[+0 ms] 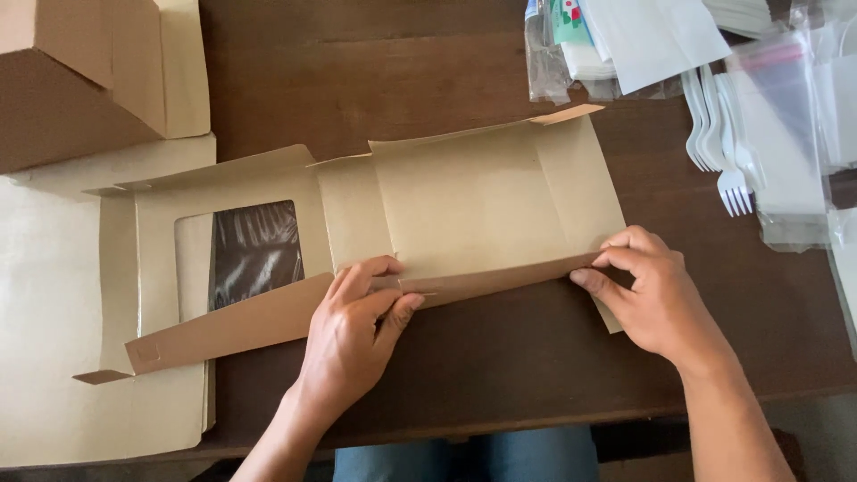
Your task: The person folds and assembles a flat cardboard box with a clear window. They fold the side flaps, tuck tabs into slots, and secure the box into its final shape on a wooden table.
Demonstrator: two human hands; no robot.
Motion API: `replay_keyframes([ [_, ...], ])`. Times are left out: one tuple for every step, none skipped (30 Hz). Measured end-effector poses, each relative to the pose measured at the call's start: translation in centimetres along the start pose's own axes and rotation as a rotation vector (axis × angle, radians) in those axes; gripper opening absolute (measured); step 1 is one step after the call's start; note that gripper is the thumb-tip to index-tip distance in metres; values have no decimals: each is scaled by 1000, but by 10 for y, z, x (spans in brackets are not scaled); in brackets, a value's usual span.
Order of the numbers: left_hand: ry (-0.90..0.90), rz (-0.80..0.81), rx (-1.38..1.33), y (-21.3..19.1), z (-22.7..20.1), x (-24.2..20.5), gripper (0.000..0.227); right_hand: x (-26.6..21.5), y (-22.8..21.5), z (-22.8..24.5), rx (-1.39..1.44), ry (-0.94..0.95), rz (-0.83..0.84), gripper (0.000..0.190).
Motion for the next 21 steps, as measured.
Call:
replay_keyframes([
  [1, 0, 0, 1, 0, 0, 33, 2, -1, 3, 0, 0, -2, 28],
  [-21, -3, 12, 1, 2, 1, 30, 4, 0, 1, -19, 61, 26, 27],
  [-43, -6, 24, 2, 4, 1, 27, 4, 1, -1, -38, 123, 53, 27],
  [-43, -5, 24, 1, 3, 2, 27, 8, -1, 4, -38, 124, 53, 27],
  [-45, -4, 23, 0, 1, 3, 27, 9, 0, 3, -92, 187, 106, 29],
  [-47, -5, 22, -1, 0, 5, 28, 11, 1, 2, -147, 249, 159, 31],
  [-46, -6, 22, -1, 0, 5, 28, 13, 1, 4, -146, 248, 158, 31],
  [-58, -2, 40, -1, 0, 6, 28, 15, 2, 4, -185, 255, 181, 32],
  [-71, 2, 57, 0, 1, 7, 29, 16, 3, 5, -223, 262, 205, 33],
  [-70, 1, 57, 0, 0, 7, 29, 21, 0, 15, -223, 262, 204, 33],
  [-98, -2, 66, 0, 2, 7, 27, 22, -1, 18, -297, 345, 276, 35],
  [-125, -4, 75, 0, 4, 7, 26, 22, -3, 21, -370, 431, 346, 36],
  [-124, -5, 75, 1, 6, 7, 26, 22, -2, 22, -370, 430, 345, 36],
  [-116, -32, 94, 1, 7, 7, 29, 22, -2, 23, -387, 422, 336, 36],
  [-108, -60, 114, 0, 9, 7, 37, 23, -3, 24, -403, 413, 326, 36],
  [-108, -60, 113, -1, 6, 10, 37, 22, -2, 25, -404, 414, 326, 36],
  [-136, -13, 118, 1, 6, 11, 47, 22, -3, 26, -401, 413, 303, 34],
  [-164, 34, 123, 3, 5, 12, 61, 22, -4, 27, -398, 412, 282, 33],
  [-166, 35, 123, 2, 4, 15, 61, 19, 0, 23, -399, 412, 283, 33],
  [-75, 80, 140, 5, -2, 18, 63, 19, 0, 21, -386, 378, 236, 31],
  [16, 126, 157, 8, -9, 20, 66, 19, 1, 19, -373, 344, 188, 31],
])
Point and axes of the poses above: each hand's wrist, its own x-axis towards the middle knuckle, its own y-axis out of the palm, z = x × y, the point moved 7 cm from there along x, towards the middle knuckle, and after that the axes turned 15 degrees about -z, right-handed, at the moved point
